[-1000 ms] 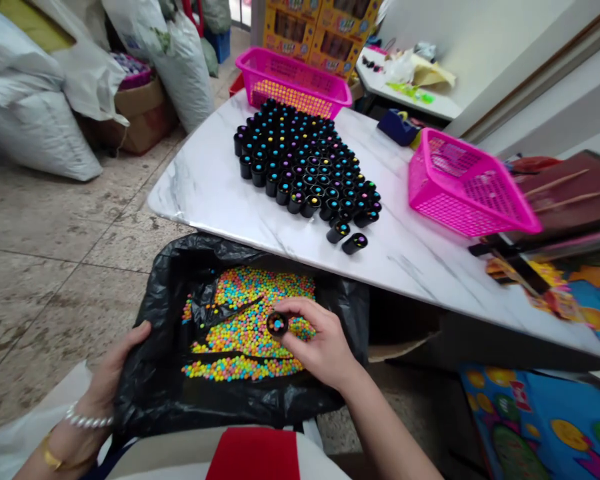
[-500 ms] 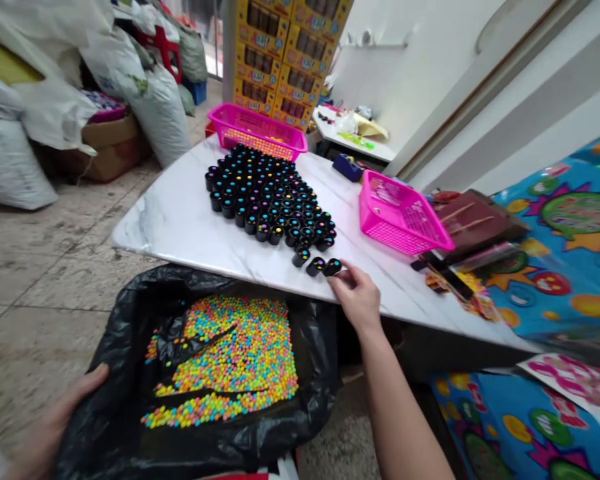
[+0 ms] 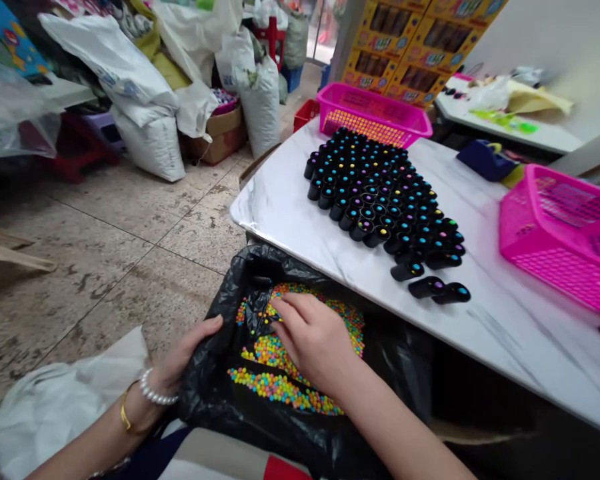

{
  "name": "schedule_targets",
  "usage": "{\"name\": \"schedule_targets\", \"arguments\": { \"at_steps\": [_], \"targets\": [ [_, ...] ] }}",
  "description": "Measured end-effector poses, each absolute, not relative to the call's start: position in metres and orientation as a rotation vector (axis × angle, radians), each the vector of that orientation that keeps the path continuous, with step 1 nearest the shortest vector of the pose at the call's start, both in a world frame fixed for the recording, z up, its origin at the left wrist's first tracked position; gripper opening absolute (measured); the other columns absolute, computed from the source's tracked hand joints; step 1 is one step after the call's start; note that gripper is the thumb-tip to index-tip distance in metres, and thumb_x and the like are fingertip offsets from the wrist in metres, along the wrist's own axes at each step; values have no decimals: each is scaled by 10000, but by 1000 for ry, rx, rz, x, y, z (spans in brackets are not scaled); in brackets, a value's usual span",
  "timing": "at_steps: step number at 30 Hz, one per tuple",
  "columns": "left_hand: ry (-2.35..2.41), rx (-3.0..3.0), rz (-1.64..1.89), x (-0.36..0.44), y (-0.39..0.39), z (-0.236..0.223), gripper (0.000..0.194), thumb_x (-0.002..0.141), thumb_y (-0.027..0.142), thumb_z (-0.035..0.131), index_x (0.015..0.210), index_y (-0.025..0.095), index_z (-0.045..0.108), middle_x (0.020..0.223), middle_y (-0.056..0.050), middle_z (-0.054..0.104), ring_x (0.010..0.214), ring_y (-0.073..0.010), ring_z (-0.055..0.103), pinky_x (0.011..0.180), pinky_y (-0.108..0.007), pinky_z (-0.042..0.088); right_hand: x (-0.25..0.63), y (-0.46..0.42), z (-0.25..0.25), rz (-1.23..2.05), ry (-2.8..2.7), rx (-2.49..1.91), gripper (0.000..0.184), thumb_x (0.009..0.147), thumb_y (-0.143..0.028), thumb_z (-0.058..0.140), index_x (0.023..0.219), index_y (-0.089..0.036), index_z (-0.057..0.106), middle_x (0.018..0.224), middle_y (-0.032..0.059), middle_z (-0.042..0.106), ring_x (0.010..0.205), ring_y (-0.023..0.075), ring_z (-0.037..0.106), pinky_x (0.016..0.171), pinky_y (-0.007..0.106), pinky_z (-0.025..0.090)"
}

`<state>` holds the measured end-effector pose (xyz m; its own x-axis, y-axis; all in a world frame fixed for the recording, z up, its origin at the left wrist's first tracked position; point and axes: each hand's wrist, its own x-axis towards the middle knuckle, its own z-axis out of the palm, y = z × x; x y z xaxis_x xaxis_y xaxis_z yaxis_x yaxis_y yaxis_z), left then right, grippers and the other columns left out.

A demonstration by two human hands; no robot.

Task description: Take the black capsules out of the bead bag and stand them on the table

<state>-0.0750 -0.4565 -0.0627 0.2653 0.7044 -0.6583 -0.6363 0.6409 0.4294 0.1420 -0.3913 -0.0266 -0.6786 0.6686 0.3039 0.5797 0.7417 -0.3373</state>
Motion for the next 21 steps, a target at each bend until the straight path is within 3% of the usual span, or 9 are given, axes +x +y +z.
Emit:
{"name": "schedule_targets", "arguments": {
  "at_steps": [2, 4, 7, 11, 16, 19, 21],
  "targets": [
    [927, 97, 951, -75, -458, -64, 290, 863, 273, 604, 1083, 115, 709, 967, -110, 764, 933, -260, 699, 880, -343, 532, 114, -368, -38, 199, -2694, -924, 388, 894, -213, 518, 1273, -135, 538, 1271, 172, 562, 1115, 287, 543, 927, 435, 485],
    [947, 91, 982, -78, -460, -67, 272, 862, 262, 605, 1063, 116, 717, 980, -103, 762, 971, -252, 687, 906, -324, 516, 94, -351, -48, 133, -2824, -920, 365, 894, -170, 484, 1250, -110, 539, 1233, 187, 574, 1075, 281, 553, 897, 426, 492],
    [955, 74, 979, -84, -462, -70, 281, 866, 248, 592, 1081, 111, 711, 952, -107, 767, 954, -257, 694, 914, -332, 513, 89, -346, -53, 221, -2869, -974, 294, 871, -134, 474, 1152, -134, 560, 1063, 140, 627, 942, 231, 591, 794, 350, 509],
    [943, 30, 940, -92, -461, -72, 309, 864, 256, 585, 1112, 111, 700, 901, -121, 770, 882, -277, 714, 845, -363, 553, 129, -366, -49, 528, -2700, -1156, 269, 900, -193, 452, 1161, -179, 516, 944, 72, 648, 789, 173, 618, 701, 285, 501],
    [950, -19, 878, -92, -458, -75, 320, 858, 258, 584, 1119, 109, 695, 897, -127, 770, 815, -287, 725, 745, -370, 587, 168, -366, -46, 526, -2680, -1076, 230, 921, -190, 434, 1066, -200, 612, 994, 97, 652, 889, 195, 626, 765, 318, 514],
    [993, -16, 856, -86, -460, -72, 332, 830, 271, 632, 1123, 127, 693, 911, -111, 770, 894, -299, 710, 791, -386, 576, 142, -357, -42, 461, -2573, -1165, 226, 939, -302, 461, 1052, -205, 631, 994, 97, 676, 912, 199, 640, 808, 329, 517],
    [998, 3, 867, -83, -458, -69, 321, 809, 286, 668, 1100, 157, 704, 906, -95, 770, 982, -298, 682, 873, -389, 543, 109, -353, -40, 362, -2561, -1415, 355, 915, -467, 491, 1087, -182, 615, 840, 95, 702, 772, 218, 670, 707, 338, 535]
  ]
}}
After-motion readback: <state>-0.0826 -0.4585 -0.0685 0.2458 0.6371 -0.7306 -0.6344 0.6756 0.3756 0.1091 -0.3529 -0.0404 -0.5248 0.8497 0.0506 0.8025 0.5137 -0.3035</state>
